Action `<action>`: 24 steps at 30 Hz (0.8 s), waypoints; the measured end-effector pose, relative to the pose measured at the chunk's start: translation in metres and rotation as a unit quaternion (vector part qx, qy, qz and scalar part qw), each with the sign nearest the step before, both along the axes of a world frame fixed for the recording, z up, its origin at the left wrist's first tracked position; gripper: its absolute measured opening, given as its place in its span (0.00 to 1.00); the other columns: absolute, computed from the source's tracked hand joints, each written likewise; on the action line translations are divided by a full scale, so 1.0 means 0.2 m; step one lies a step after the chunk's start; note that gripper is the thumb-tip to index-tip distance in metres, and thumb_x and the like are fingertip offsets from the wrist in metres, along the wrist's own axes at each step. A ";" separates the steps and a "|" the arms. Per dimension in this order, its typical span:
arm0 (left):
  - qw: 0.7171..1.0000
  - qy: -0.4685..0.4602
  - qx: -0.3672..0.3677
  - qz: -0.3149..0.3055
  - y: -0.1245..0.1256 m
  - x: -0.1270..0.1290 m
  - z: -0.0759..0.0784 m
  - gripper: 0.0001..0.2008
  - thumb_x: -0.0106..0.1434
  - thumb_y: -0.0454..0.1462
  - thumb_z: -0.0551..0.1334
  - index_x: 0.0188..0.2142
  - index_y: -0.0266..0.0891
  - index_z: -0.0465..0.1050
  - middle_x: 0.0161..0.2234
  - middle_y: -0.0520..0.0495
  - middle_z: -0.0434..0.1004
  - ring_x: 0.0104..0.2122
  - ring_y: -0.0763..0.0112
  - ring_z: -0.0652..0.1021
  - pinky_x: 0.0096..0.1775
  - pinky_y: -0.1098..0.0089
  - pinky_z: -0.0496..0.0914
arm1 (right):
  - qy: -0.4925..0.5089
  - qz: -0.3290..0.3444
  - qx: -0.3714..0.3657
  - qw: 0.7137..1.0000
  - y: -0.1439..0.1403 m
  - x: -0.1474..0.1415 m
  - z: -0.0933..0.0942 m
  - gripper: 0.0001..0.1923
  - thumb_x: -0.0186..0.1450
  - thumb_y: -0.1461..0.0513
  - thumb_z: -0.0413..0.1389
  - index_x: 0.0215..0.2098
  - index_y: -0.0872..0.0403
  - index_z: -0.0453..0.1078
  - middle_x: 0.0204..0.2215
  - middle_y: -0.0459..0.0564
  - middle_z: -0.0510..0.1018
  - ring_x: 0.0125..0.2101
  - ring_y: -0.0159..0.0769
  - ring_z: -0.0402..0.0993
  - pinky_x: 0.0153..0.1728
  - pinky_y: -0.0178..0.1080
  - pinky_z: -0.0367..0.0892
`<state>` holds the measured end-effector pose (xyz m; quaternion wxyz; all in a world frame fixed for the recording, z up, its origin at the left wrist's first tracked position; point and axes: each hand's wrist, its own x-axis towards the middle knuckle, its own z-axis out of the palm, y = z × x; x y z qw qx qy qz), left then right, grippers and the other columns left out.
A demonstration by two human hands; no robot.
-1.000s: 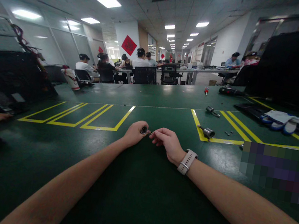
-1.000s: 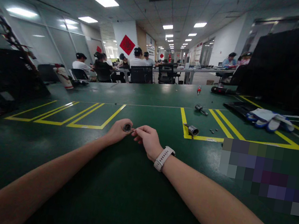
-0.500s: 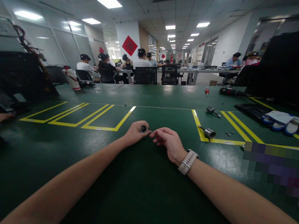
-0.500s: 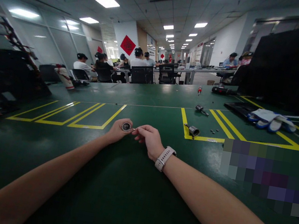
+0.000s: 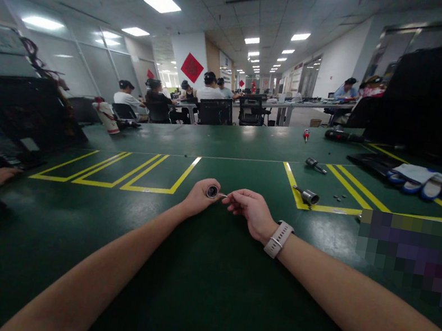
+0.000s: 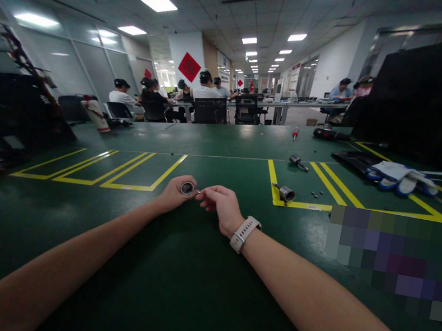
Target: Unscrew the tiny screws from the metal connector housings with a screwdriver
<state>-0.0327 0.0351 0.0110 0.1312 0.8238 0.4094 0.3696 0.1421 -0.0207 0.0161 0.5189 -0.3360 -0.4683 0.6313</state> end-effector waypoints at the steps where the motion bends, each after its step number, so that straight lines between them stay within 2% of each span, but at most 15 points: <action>1: 1.000 -0.007 -0.006 -0.003 0.00 0.00 0.00 0.09 0.52 0.38 0.61 0.22 0.37 0.63 0.21 0.55 0.62 0.23 0.76 0.64 0.26 0.74 0.59 | 0.003 0.001 -0.001 1.000 0.00 0.00 0.00 0.05 0.55 0.61 0.54 0.25 0.56 0.69 0.25 0.49 0.77 0.24 0.31 0.68 0.28 0.37 0.59; 9: 1.000 0.020 0.003 0.024 0.01 0.00 0.00 0.08 0.52 0.38 0.62 0.23 0.37 0.64 0.22 0.55 0.64 0.23 0.76 0.66 0.27 0.74 0.60 | 0.013 -0.005 0.004 1.000 0.00 0.00 -0.01 0.05 0.55 0.61 0.55 0.25 0.55 0.69 0.25 0.48 0.77 0.24 0.31 0.68 0.28 0.37 0.59; 24: 0.998 0.052 0.021 0.022 0.02 -0.01 -0.03 0.07 0.53 0.37 0.62 0.25 0.37 0.66 0.23 0.54 0.66 0.25 0.74 0.68 0.28 0.73 0.62 | 0.028 -0.035 0.005 0.999 0.00 0.00 0.00 0.06 0.54 0.61 0.54 0.21 0.55 0.68 0.21 0.48 0.76 0.21 0.31 0.67 0.26 0.36 0.60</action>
